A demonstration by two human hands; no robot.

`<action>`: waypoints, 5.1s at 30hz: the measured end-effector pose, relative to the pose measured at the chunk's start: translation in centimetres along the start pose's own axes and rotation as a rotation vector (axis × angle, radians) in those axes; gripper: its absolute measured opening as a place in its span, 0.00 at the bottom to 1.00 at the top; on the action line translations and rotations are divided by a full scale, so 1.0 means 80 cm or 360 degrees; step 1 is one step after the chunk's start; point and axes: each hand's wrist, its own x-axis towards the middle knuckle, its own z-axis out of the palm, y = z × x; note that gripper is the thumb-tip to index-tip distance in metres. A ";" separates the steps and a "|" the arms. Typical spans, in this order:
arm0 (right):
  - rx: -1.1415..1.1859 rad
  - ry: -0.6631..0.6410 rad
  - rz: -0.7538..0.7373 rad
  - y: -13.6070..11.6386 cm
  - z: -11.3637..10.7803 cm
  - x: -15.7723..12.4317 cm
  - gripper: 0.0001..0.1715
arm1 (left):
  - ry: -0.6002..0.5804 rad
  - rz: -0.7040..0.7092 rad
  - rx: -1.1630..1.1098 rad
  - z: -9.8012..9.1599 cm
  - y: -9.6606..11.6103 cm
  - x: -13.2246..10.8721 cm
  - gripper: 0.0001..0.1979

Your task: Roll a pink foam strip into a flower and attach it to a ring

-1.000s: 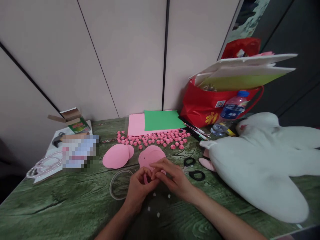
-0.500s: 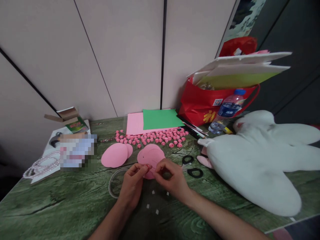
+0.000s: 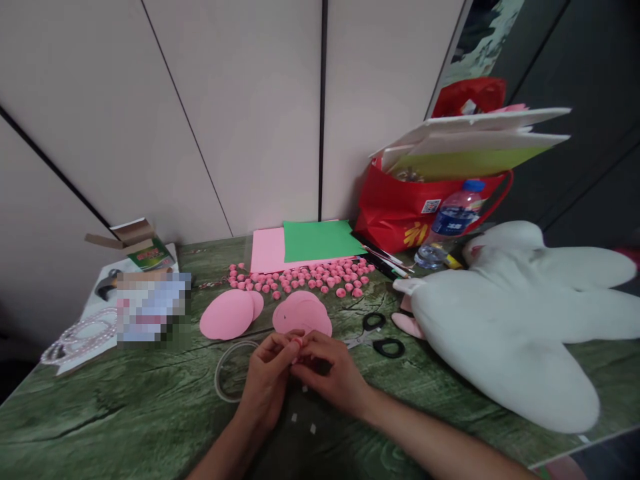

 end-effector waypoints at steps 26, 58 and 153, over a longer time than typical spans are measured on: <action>0.0803 0.0030 0.0768 0.009 -0.038 0.028 0.17 | -0.0031 0.0438 0.1059 -0.011 -0.002 0.009 0.07; 0.0159 -0.0345 0.0324 0.005 -0.041 0.024 0.15 | -0.0128 0.0399 0.1154 -0.011 -0.008 0.007 0.12; 0.0440 0.0395 0.0682 0.012 0.002 0.007 0.05 | 0.0011 0.1079 0.1683 -0.012 -0.017 0.003 0.14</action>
